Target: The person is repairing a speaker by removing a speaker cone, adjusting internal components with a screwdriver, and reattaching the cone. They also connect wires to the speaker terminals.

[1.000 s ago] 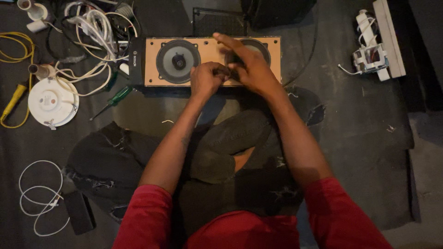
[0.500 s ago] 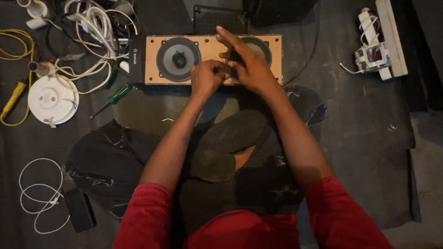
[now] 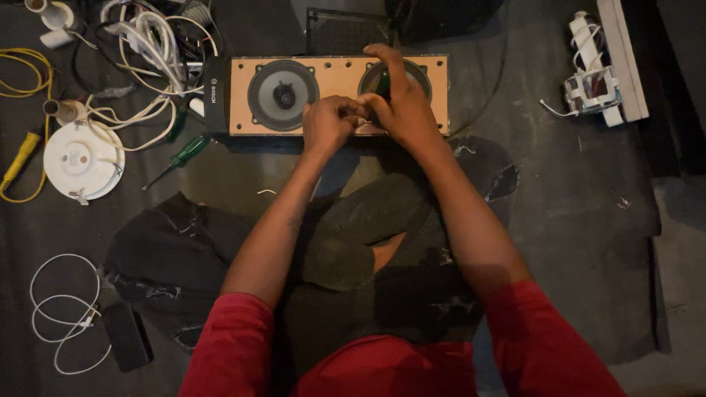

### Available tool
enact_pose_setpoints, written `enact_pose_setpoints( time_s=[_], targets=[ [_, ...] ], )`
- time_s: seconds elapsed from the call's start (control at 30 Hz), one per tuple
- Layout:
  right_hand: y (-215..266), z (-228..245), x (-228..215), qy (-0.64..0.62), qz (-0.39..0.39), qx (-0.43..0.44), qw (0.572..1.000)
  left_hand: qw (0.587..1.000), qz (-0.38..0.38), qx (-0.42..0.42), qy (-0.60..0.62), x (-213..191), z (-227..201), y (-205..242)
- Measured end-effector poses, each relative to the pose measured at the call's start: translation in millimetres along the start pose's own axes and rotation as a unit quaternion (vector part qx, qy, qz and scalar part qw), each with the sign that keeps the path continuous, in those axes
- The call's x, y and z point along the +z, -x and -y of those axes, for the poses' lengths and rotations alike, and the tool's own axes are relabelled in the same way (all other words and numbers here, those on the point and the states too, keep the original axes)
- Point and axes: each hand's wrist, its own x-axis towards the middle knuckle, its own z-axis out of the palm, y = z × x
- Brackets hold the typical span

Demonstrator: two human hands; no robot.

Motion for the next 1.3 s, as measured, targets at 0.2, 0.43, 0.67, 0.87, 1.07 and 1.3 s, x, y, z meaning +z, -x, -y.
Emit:
enact_pose_setpoints(
  time_s=[0.2,0.43,0.67,0.87,1.07,1.3],
  targets=[
    [-4,7,-6,-0.055,0.105,0.199,0.973,1.000,0.014,-0.015,-0.006,-2,-3,-1],
    [-7,7,-11,-0.075,0.035,0.045,0.996,1.000,0.016,-0.021,-0.003,-5,-8,2],
    [-12,12,-5,0.034,0.032,0.279,0.959,1.000,0.017,-0.018,0.008,-7,-12,4],
    [-14,17,-17,-0.109,0.056,0.059,0.991,1.000,0.018,-0.021,-0.005,-4,-9,1],
    [-11,14,-20,-0.111,0.113,0.048,0.986,1.000,0.004,-0.021,-0.001,1,0,1],
    [-12,24,-2,0.034,0.083,0.135,0.987,1.000,-0.003,0.015,-0.011,-4,-5,3]
  ],
)
